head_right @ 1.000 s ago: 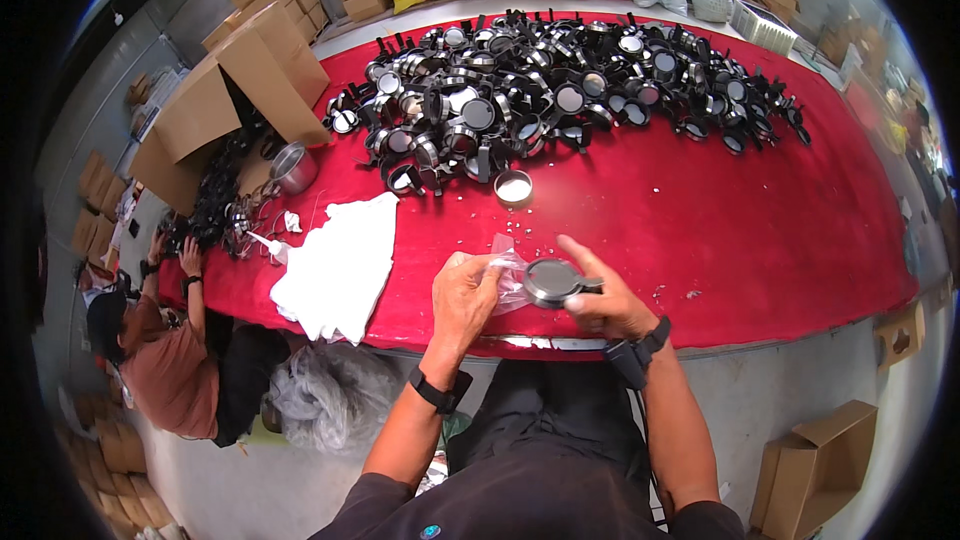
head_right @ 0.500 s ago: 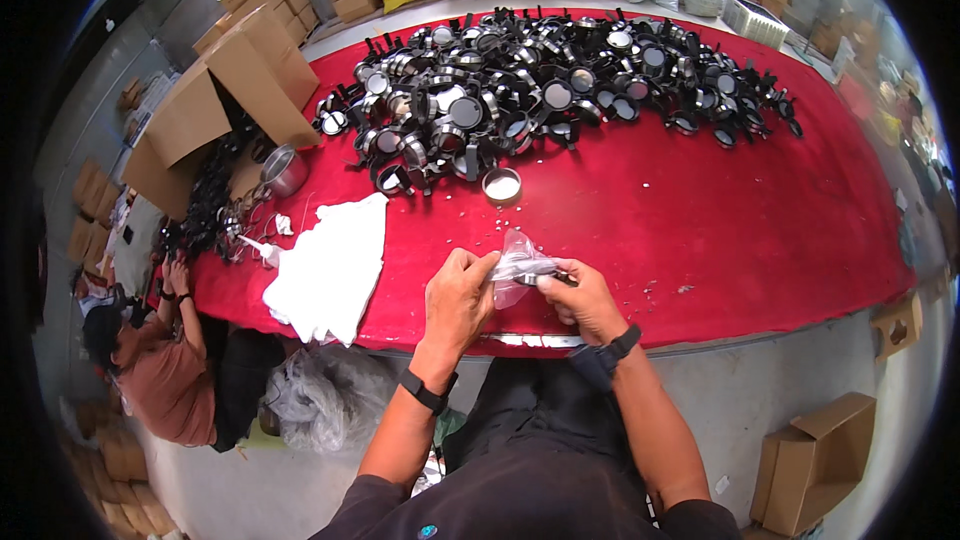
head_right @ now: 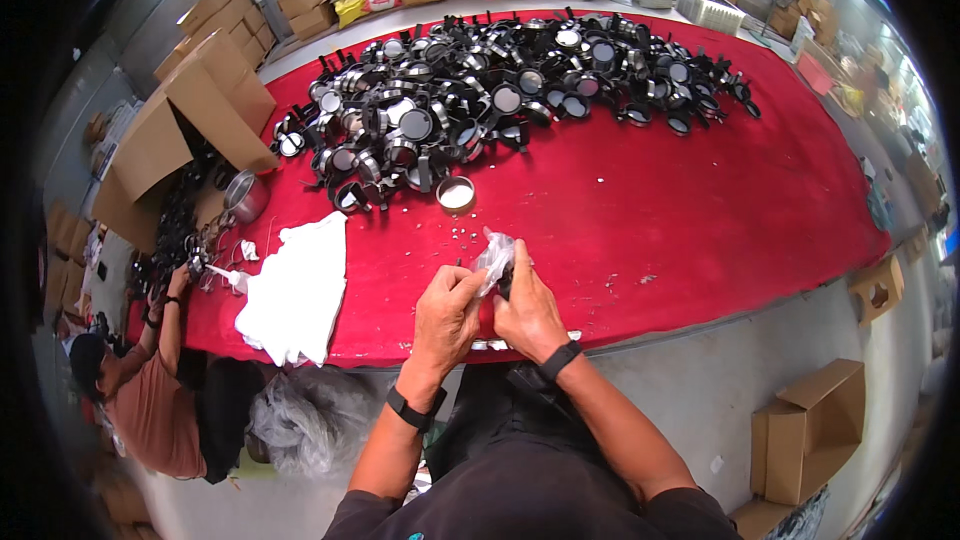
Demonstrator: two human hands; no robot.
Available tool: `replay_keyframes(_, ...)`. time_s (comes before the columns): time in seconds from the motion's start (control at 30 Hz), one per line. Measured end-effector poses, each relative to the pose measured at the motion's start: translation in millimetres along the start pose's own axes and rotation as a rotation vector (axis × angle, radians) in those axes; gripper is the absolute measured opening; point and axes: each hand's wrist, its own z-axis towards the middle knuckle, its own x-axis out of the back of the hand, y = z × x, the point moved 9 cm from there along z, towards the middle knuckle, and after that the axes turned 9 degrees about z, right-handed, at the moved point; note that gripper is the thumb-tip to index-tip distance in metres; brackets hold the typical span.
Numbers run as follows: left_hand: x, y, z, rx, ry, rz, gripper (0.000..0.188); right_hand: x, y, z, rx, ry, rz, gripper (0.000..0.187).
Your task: The person is packing small black plastic circular components into clear plastic bags.
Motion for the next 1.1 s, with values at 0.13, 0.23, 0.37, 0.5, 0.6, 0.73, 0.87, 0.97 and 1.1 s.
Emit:
replay_keyframes(0.13,-0.7,4.9,-6.0,0.017,0.008,-0.033,0.031,-11.6,10.0,-0.6,0.022,-0.158,0.203,0.092)
replay_keyframes(0.23,-8.5,18.5,-9.2,-0.074,-0.043,0.004,0.037,-14.5,26.0,2.7,-0.177,-0.106,0.258,0.086)
replay_keyframes(0.37,-14.2,10.5,-14.4,-0.018,0.015,-0.177,0.036,-6.6,48.7,4.5,-0.079,0.04,0.443,0.056)
replay_keyframes(0.5,-48.4,-48.6,-37.2,0.606,-0.132,-0.584,0.028,-6.3,37.8,2.8,-0.126,0.071,0.6,0.056)
replay_keyframes(0.6,-54.4,-52.1,-26.0,0.525,-0.058,-0.608,0.038,-11.4,32.1,-2.7,-0.102,-0.017,0.663,0.055)
replay_keyframes(0.73,-63.9,-29.3,-9.8,0.387,-0.164,-0.627,0.036,-15.2,52.4,-15.4,-0.233,-0.102,0.734,0.05)
replay_keyframes(0.87,-74.1,-17.4,-9.8,0.371,-0.228,-0.444,0.037,12.6,45.9,-9.6,-0.142,-0.12,0.234,0.046)
replay_keyframes(0.97,-83.8,-19.7,-15.7,0.431,-0.189,-0.417,0.038,31.8,24.1,-0.8,-0.221,-0.284,0.064,0.033)
replay_keyframes(1.1,-83.5,-9.9,2.6,0.371,-0.083,-0.273,0.038,92.7,63.2,3.9,-0.19,0.155,-0.041,0.049)
